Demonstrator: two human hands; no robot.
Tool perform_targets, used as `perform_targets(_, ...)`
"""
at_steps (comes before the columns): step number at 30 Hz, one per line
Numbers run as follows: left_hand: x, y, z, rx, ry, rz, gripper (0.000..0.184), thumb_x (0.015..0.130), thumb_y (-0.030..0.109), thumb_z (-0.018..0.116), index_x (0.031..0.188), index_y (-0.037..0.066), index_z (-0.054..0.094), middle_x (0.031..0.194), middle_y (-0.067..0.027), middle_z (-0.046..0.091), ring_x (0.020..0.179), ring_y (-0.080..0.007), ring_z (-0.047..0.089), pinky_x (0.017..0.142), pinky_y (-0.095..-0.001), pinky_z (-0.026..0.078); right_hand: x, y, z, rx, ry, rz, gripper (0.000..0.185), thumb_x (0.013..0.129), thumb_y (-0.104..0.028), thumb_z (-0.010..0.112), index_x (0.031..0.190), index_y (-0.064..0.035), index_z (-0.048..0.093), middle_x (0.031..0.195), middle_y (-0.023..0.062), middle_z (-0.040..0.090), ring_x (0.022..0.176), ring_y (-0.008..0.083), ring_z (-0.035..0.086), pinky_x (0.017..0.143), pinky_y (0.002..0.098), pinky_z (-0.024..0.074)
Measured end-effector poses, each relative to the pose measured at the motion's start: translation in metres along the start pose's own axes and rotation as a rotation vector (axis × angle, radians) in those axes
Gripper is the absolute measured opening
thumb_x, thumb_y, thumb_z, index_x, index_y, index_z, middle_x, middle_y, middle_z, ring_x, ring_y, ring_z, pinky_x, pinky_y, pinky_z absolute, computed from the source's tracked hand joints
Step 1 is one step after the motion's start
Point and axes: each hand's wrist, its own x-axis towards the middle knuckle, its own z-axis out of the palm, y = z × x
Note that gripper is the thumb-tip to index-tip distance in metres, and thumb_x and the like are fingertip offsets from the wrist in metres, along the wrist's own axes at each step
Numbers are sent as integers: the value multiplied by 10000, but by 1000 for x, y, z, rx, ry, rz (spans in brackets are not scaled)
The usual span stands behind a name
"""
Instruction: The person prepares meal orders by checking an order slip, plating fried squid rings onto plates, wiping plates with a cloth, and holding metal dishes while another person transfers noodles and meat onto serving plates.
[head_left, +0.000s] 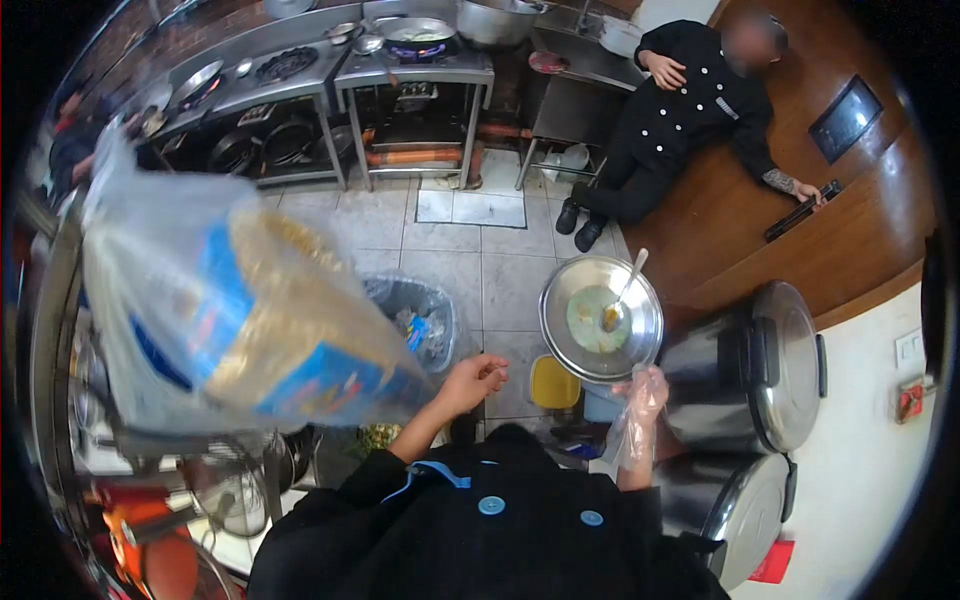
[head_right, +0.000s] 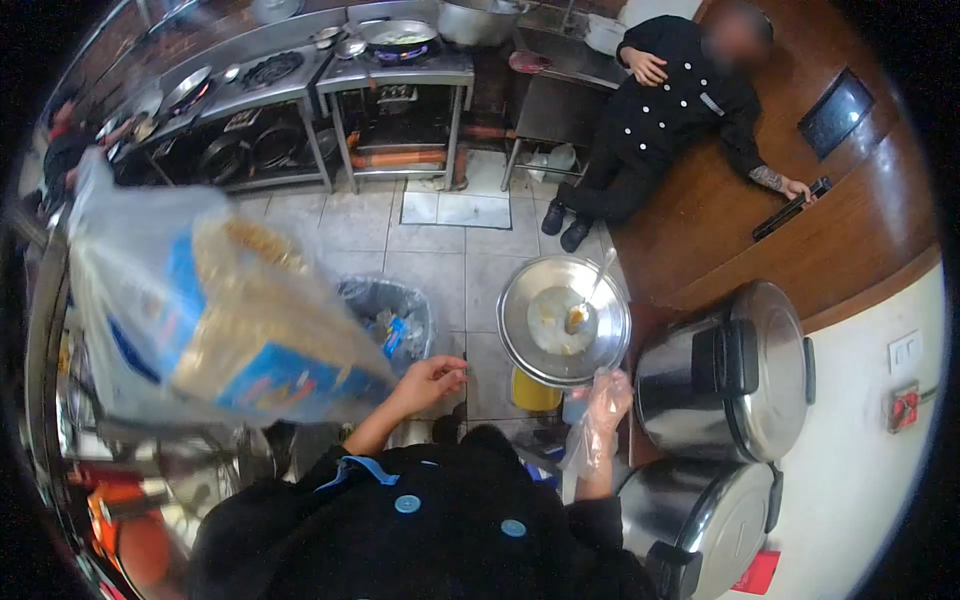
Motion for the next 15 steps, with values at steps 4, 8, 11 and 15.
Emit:
perform_targets(4,72,13,-28,-35,4,-20,297,893,174,548,1150,25,532,955,-63,634,813,-116,601,691,-245,485,109,20,57,24,129,128,190,815,-86,590,911,29,474,625,73,527,380,184,536,355,297,492)
perform_targets(8,157,10,-65,-39,79,-108,294,883,169,553,1128,8,541,908,-97,658,795,-144,625,713,-276,493,236,51,114,74,52,168,214,814,-92,595,903,59,470,598,102,541,379,187,536,357,306,493)
perform_targets(11,241,-8,-101,324,243,-198,333,842,221,592,1104,18,560,863,-129,655,837,-202,628,729,-306,492,333,60,166,87,45,172,217,817,-100,583,882,74,473,569,106,539,374,189,534,362,301,492)
perform_targets(15,329,-13,-145,705,310,-331,368,796,303,611,1067,54,592,906,-186,651,892,-321,619,797,-386,479,480,61,248,115,-43,133,179,806,-99,563,814,59,480,550,100,530,378,196,537,352,297,473)
